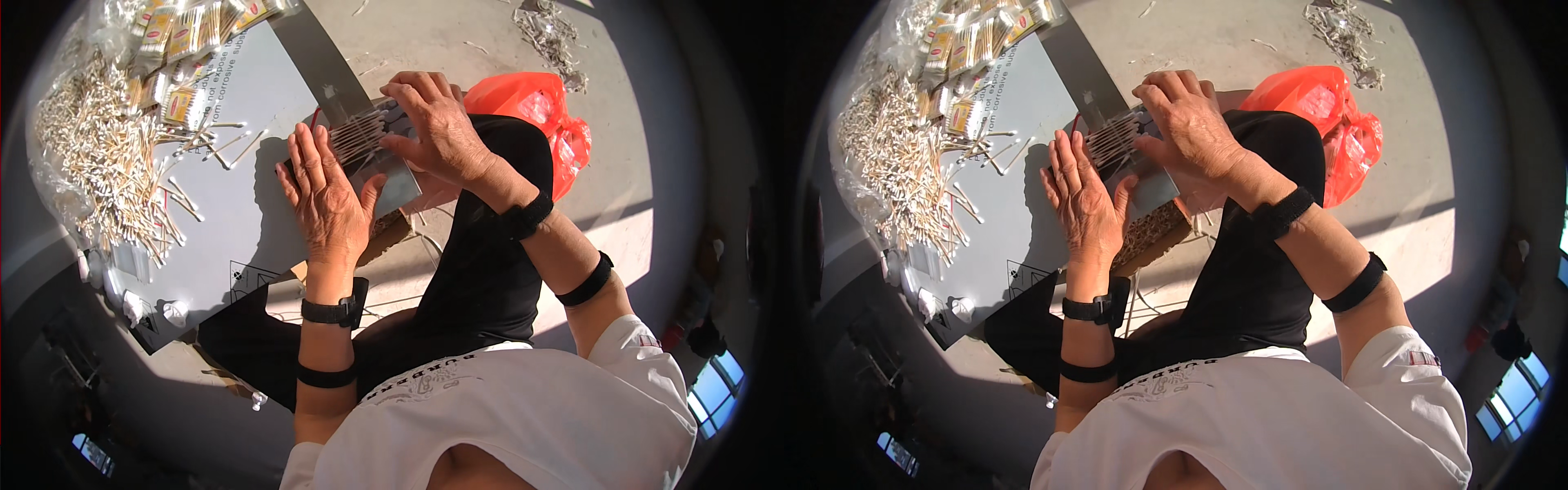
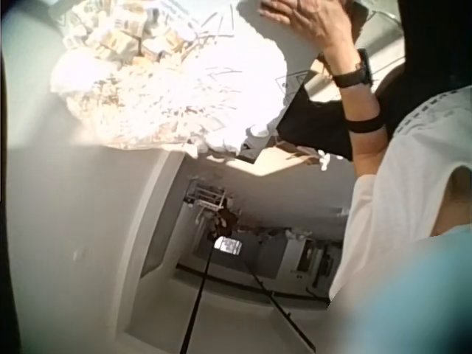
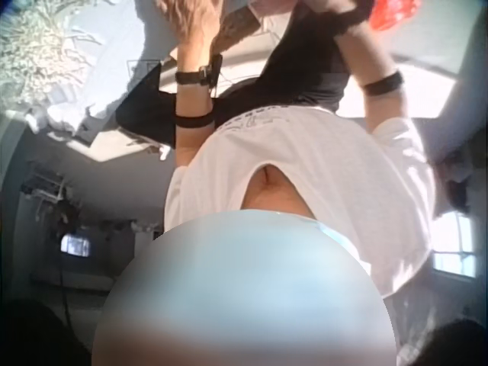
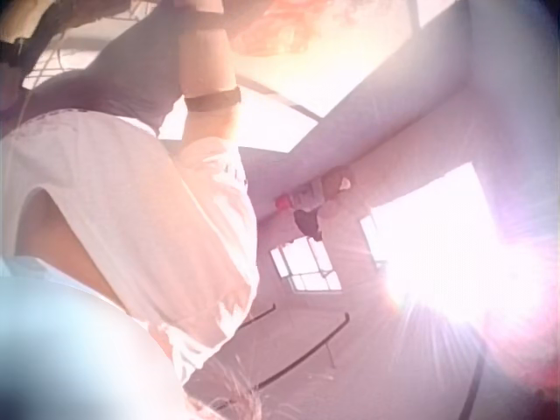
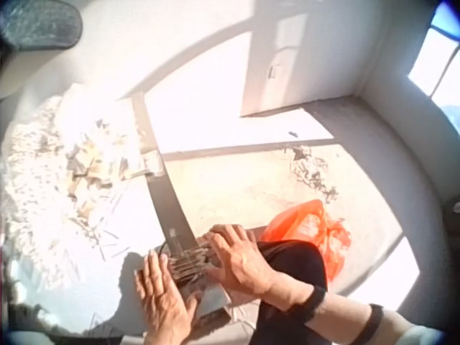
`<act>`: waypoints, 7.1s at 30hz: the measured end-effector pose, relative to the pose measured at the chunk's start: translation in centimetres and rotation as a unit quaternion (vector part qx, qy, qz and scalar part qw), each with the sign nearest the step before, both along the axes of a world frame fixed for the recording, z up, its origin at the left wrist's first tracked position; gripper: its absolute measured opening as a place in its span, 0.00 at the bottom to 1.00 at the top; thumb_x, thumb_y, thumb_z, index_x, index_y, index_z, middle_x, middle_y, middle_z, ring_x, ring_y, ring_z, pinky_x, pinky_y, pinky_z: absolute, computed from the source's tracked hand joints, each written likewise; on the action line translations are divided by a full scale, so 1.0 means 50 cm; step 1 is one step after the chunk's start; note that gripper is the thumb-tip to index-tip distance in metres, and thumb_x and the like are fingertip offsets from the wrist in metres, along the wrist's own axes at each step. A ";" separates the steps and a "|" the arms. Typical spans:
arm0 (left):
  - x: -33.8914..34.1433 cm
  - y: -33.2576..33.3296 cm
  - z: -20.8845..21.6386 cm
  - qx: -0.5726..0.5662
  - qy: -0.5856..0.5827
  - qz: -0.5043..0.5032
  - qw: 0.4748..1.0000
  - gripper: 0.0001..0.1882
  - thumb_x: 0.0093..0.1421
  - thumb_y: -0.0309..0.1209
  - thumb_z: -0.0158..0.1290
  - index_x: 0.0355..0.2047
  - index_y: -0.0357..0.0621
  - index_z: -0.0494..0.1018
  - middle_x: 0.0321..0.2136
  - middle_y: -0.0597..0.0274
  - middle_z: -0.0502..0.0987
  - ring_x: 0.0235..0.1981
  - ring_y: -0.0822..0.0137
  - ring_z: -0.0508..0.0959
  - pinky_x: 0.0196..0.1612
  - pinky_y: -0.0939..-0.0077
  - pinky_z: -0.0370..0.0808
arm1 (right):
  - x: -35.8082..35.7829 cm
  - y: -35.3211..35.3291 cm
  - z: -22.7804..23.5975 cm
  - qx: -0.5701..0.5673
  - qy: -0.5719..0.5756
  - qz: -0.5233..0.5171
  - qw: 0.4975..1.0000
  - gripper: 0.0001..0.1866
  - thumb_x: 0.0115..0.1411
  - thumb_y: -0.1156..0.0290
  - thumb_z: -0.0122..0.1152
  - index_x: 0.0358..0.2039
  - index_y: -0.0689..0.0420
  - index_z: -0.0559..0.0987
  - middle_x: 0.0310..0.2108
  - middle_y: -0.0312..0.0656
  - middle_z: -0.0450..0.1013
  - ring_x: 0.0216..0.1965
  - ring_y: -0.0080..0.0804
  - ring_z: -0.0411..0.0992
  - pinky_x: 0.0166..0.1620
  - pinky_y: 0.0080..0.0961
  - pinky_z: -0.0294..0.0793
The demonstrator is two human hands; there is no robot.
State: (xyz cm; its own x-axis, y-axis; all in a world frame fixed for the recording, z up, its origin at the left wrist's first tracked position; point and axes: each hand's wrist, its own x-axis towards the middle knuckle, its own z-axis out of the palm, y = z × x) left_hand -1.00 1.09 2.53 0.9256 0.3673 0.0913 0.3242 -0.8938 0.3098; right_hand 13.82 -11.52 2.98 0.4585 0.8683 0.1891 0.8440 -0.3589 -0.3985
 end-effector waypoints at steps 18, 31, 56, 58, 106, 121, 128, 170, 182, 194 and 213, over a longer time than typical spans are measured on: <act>-0.086 -0.013 -0.007 0.053 0.015 0.021 0.998 0.40 0.58 0.42 0.56 0.64 0.36 0.53 0.64 0.46 0.54 0.65 0.47 0.54 0.64 0.49 0.50 | -0.057 0.001 -0.076 0.311 0.761 -0.310 0.477 0.07 0.50 0.72 0.71 0.28 0.54 0.79 0.22 0.30 0.73 0.20 0.16 0.64 0.21 0.16 0.59; 0.007 0.025 0.001 0.025 -0.095 -0.101 0.990 0.09 0.50 0.20 0.56 0.31 0.44 0.72 0.30 0.64 0.70 0.38 0.60 0.71 0.42 0.65 0.67 | -0.055 0.008 -0.087 0.324 0.750 -0.292 0.497 0.08 0.50 0.73 0.72 0.26 0.54 0.78 0.21 0.31 0.73 0.20 0.17 0.67 0.23 0.15 0.64; 0.039 0.058 0.024 -0.002 -0.069 -0.087 0.994 0.12 0.47 0.20 0.60 0.33 0.44 0.75 0.33 0.63 0.71 0.39 0.59 0.72 0.44 0.65 0.68 | -0.056 0.008 -0.103 0.314 0.727 -0.294 0.536 0.03 0.53 0.75 0.68 0.28 0.57 0.80 0.22 0.32 0.74 0.20 0.17 0.68 0.24 0.15 0.67; 0.040 0.061 0.027 -0.009 -0.056 -0.087 0.995 0.10 0.47 0.20 0.59 0.32 0.43 0.74 0.33 0.63 0.72 0.39 0.59 0.72 0.44 0.65 0.68 | -0.058 0.011 -0.101 0.316 0.729 -0.294 0.532 0.03 0.53 0.75 0.68 0.28 0.57 0.80 0.22 0.33 0.75 0.20 0.17 0.68 0.24 0.15 0.67; -0.010 -0.007 -0.035 0.084 0.074 0.057 0.992 0.48 0.63 0.62 0.36 0.67 0.33 0.42 0.68 0.40 0.39 0.70 0.45 0.37 0.67 0.43 0.36 | -0.064 0.052 -0.097 0.397 0.674 -0.291 0.552 0.10 0.61 0.65 0.63 0.30 0.60 0.80 0.26 0.31 0.76 0.26 0.15 0.70 0.30 0.15 0.69; 0.012 -0.009 -0.026 0.067 0.092 0.042 0.993 0.47 0.63 0.62 0.36 0.68 0.38 0.40 0.69 0.44 0.38 0.70 0.47 0.36 0.66 0.41 0.33 | -0.064 0.064 -0.113 0.408 0.589 -0.317 0.622 0.14 0.59 0.65 0.64 0.22 0.61 0.80 0.17 0.26 0.69 0.21 0.11 0.61 0.23 0.18 0.59; 0.032 -0.022 -0.002 0.057 0.038 -0.017 0.997 0.47 0.62 0.63 0.36 0.68 0.39 0.42 0.69 0.46 0.41 0.70 0.50 0.42 0.67 0.44 0.35 | -0.067 0.062 -0.090 0.428 0.638 -0.314 0.558 0.13 0.59 0.65 0.63 0.24 0.61 0.80 0.18 0.29 0.71 0.21 0.13 0.64 0.23 0.17 0.61; 0.027 -0.018 -0.019 0.038 0.070 -0.008 0.997 0.45 0.63 0.63 0.34 0.69 0.42 0.42 0.70 0.52 0.43 0.71 0.55 0.42 0.67 0.45 0.32 | 0.003 0.041 -0.090 0.330 0.639 -0.266 0.642 0.08 0.55 0.70 0.67 0.27 0.62 0.83 0.23 0.33 0.77 0.25 0.16 0.71 0.31 0.13 0.69; 0.024 -0.012 -0.015 0.111 0.081 -0.019 0.990 0.44 0.63 0.63 0.32 0.69 0.45 0.44 0.70 0.52 0.43 0.70 0.53 0.42 0.67 0.43 0.31 | 0.003 0.038 -0.099 0.332 0.661 -0.256 0.623 0.07 0.54 0.72 0.66 0.30 0.62 0.82 0.26 0.34 0.77 0.27 0.18 0.73 0.33 0.15 0.70; 0.031 -0.015 -0.014 0.059 0.075 -0.049 0.994 0.44 0.63 0.61 0.36 0.69 0.42 0.43 0.69 0.49 0.42 0.71 0.54 0.41 0.67 0.43 0.33 | 0.002 0.036 -0.083 0.312 0.665 -0.256 0.629 0.08 0.50 0.73 0.69 0.29 0.64 0.82 0.25 0.36 0.77 0.26 0.21 0.74 0.32 0.17 0.72; -0.035 -0.041 -0.005 0.059 0.074 -0.025 0.995 0.45 0.62 0.58 0.42 0.68 0.40 0.43 0.69 0.50 0.41 0.70 0.50 0.42 0.66 0.41 0.36 | -0.009 -0.010 -0.073 0.196 0.703 -0.210 0.650 0.09 0.43 0.75 0.71 0.26 0.58 0.80 0.21 0.29 0.72 0.22 0.14 0.65 0.25 0.14 0.59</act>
